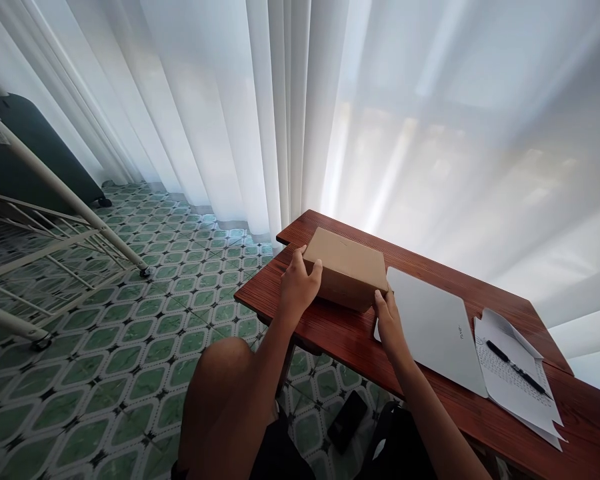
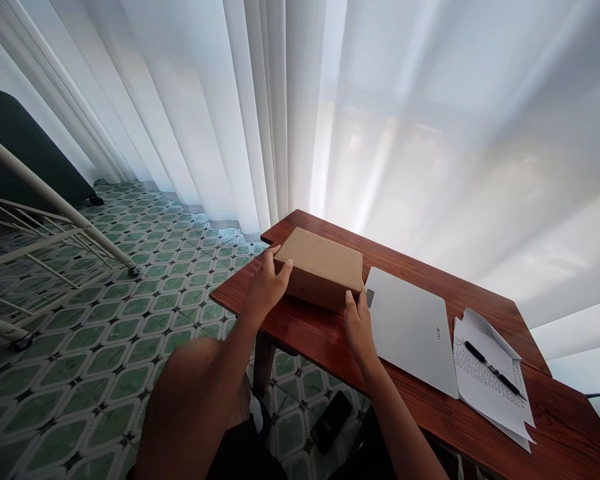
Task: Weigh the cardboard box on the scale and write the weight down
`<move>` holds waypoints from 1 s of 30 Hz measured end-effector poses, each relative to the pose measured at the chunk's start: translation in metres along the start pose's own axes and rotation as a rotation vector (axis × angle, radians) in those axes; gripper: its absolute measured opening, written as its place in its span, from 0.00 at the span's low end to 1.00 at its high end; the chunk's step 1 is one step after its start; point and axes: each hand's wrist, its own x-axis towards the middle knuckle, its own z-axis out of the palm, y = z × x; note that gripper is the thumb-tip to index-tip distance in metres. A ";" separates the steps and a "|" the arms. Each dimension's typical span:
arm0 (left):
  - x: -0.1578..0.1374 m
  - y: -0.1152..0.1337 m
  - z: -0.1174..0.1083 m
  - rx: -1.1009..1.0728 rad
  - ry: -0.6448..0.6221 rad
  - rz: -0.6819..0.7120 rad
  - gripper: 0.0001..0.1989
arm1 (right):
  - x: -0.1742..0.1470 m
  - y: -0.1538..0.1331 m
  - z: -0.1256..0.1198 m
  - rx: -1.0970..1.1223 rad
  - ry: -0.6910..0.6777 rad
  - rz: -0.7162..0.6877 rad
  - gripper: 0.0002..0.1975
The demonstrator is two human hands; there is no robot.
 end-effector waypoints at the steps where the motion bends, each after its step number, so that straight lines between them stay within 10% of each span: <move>1: 0.000 0.000 0.000 0.011 0.006 0.002 0.29 | -0.002 -0.002 0.001 -0.006 0.002 0.018 0.36; 30: 0.003 -0.007 0.004 0.505 0.109 -0.003 0.22 | -0.011 0.001 0.009 -0.100 -0.054 -0.022 0.34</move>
